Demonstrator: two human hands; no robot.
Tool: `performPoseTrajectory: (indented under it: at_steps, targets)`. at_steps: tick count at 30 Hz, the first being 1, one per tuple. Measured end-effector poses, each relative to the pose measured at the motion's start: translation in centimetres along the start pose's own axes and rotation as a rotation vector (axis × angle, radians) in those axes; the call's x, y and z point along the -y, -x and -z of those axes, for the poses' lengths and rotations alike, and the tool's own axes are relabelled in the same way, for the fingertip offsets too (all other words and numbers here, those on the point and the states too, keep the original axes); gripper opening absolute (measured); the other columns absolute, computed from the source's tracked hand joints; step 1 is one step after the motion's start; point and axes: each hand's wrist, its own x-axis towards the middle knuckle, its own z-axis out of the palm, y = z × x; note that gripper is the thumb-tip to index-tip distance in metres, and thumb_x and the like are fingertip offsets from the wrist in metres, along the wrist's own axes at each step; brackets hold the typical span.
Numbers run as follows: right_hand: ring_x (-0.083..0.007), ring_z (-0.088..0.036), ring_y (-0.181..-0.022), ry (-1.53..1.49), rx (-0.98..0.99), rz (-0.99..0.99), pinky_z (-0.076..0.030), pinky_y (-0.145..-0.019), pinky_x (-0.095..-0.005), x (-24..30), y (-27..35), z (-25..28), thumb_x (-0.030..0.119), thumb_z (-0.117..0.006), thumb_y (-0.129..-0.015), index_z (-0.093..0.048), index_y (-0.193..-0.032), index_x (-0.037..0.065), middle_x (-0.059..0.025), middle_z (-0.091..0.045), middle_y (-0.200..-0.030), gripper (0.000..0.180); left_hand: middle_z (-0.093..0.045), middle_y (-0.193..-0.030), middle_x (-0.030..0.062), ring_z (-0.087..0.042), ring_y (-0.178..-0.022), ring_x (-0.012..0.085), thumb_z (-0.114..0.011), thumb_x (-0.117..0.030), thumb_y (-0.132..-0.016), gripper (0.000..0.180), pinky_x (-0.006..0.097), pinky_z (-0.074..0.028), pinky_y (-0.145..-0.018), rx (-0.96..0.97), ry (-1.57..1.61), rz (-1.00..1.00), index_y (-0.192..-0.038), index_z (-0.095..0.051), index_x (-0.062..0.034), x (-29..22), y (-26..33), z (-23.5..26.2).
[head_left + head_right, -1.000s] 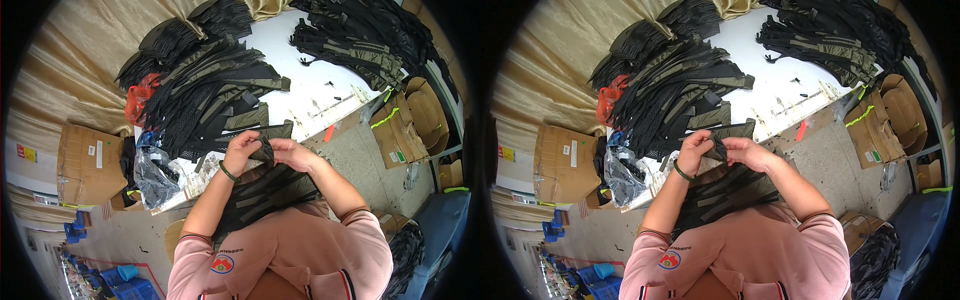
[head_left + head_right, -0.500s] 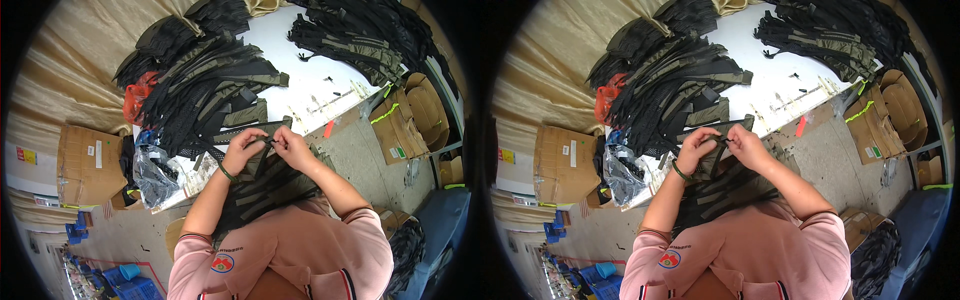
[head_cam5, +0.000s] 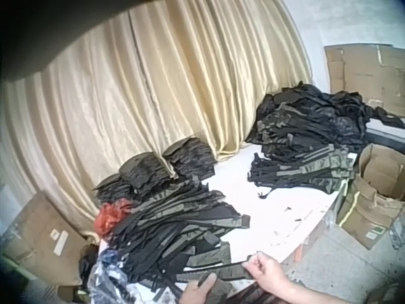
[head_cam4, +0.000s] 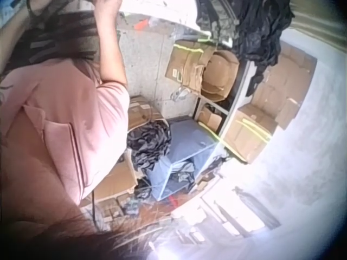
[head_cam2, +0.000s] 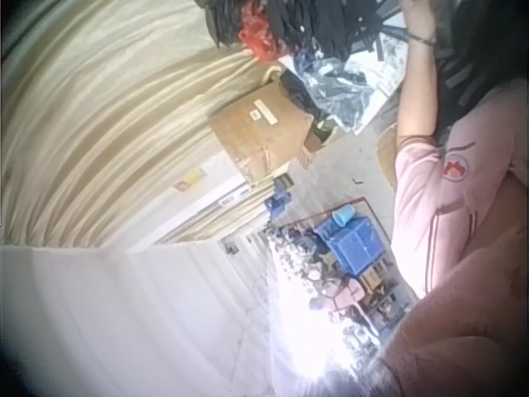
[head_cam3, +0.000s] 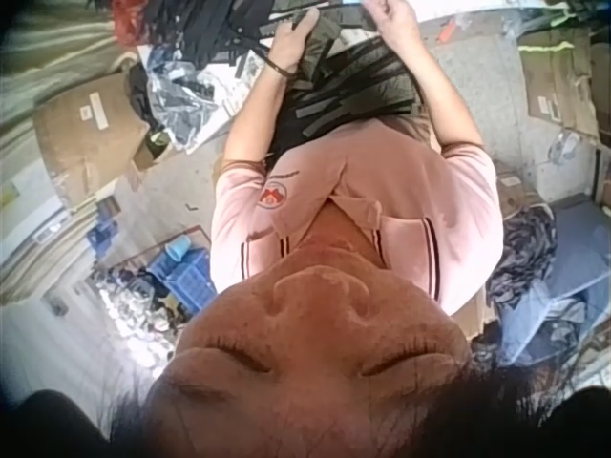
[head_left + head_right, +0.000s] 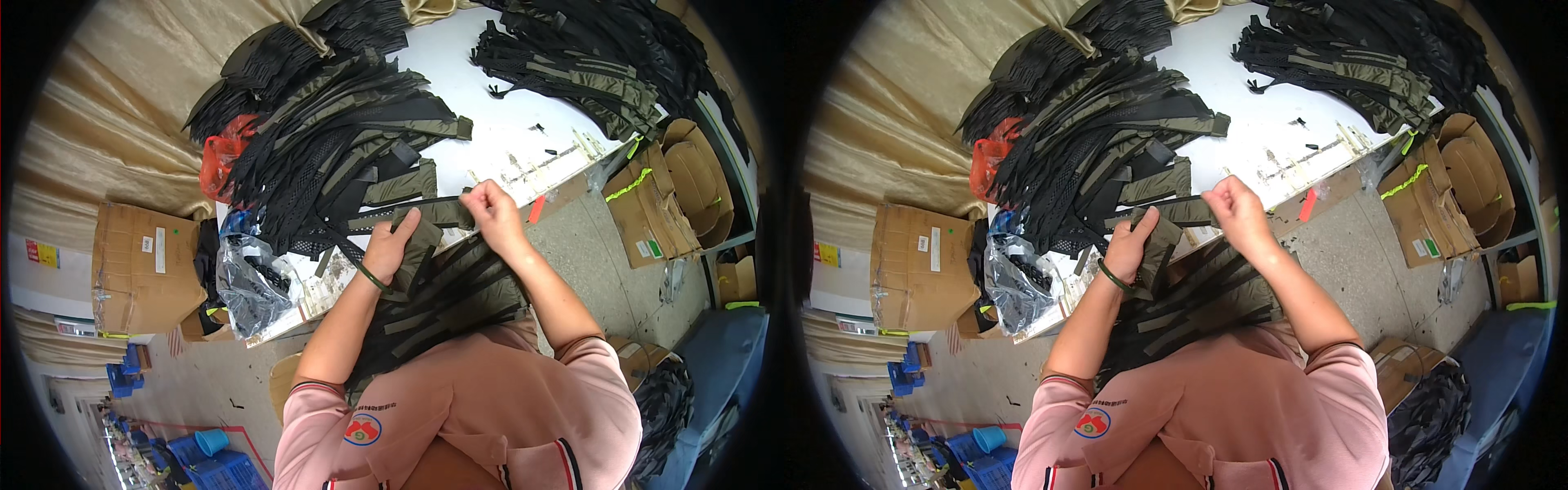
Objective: The recorder is assembling or inspecting green and black mesh straps at a factory workbench.
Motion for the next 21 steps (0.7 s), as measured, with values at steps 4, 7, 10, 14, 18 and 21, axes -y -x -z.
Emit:
performPoseTrajectory:
  at_steps: [4, 7, 10, 14, 18, 21]
  targets:
    - [-0.0052, -0.047, -0.067, -0.133, 0.271, -0.003, -0.041, -0.059, -0.0228, 2.2, 1.3, -0.6, 0.011, -0.064, -0.087, -0.056, -0.091, 0.004, 0.0031, -0.053, -0.074, 0.011, -0.065, -0.081, 0.0019, -0.056, -0.071, 0.0080, -0.057, -0.035, -0.093, 0.038, 0.024, -0.046, -0.065, 0.027, -0.019, 0.034, -0.086, -0.068, 0.0006, 0.0, -0.3, 0.2]
    - [-0.0032, -0.045, -0.070, 0.061, 0.410, 0.081, -0.039, -0.061, -0.0193, 3.0, 1.6, -1.1, 0.009, -0.063, -0.087, -0.057, -0.095, 0.005, 0.0054, -0.052, -0.076, 0.010, -0.064, -0.082, 0.0016, -0.056, -0.073, 0.0075, -0.056, -0.035, -0.093, 0.038, 0.024, -0.046, -0.065, 0.082, -0.046, 0.108, -0.091, -0.067, 0.0013, 0.6, -0.1, 0.3]
    - [-0.0055, -0.050, -0.072, -0.194, 0.303, -0.014, -0.042, -0.063, -0.0229, 2.8, 0.7, 0.9, 0.011, -0.064, -0.087, -0.057, -0.093, 0.005, 0.0028, -0.056, -0.077, 0.011, -0.065, -0.092, 0.0027, -0.056, -0.083, 0.0088, -0.063, -0.020, -0.087, 0.028, 0.025, -0.046, -0.072, 0.431, -0.309, 0.094, -0.104, -0.064, 0.0026, -0.7, 1.4, 1.0]
    - [-0.0027, -0.044, -0.065, -0.290, 0.181, -0.090, -0.034, -0.060, -0.0177, 3.3, 0.8, 8.1, 0.013, -0.060, -0.090, -0.055, -0.085, 0.008, 0.0068, -0.049, -0.070, 0.008, -0.063, -0.080, -0.0005, -0.054, -0.073, 0.0066, -0.070, -0.022, -0.083, 0.027, 0.025, -0.044, -0.063, 0.620, -0.599, -0.009, -0.096, -0.062, 0.0004, 0.0, 4.4, 5.0]
    - [-0.0096, -0.046, -0.059, 0.201, 0.436, -0.215, -0.037, -0.055, -0.0262, -0.2, 1.6, 12.6, 0.023, -0.062, -0.089, -0.054, -0.081, 0.007, 0.0032, -0.050, -0.064, 0.019, -0.053, -0.065, 0.0117, -0.055, -0.063, 0.0216, -0.066, -0.037, -0.084, 0.037, 0.037, -0.042, -0.057, 0.783, -0.999, 0.067, -0.080, -0.054, -0.0017, 1.1, 7.5, 6.7]
    - [-0.0311, -0.060, -0.077, 0.940, 0.442, -0.202, -0.045, -0.067, -0.0411, 0.3, 1.4, 9.5, 0.041, -0.064, -0.083, -0.058, -0.085, 0.005, -0.0129, -0.063, -0.080, 0.037, -0.066, -0.082, 0.0191, -0.062, -0.081, 0.0372, -0.060, -0.048, -0.083, 0.048, 0.044, -0.049, -0.072, 0.892, -1.446, 0.102, -0.090, -0.060, -0.0012, 4.9, 9.0, 6.0]
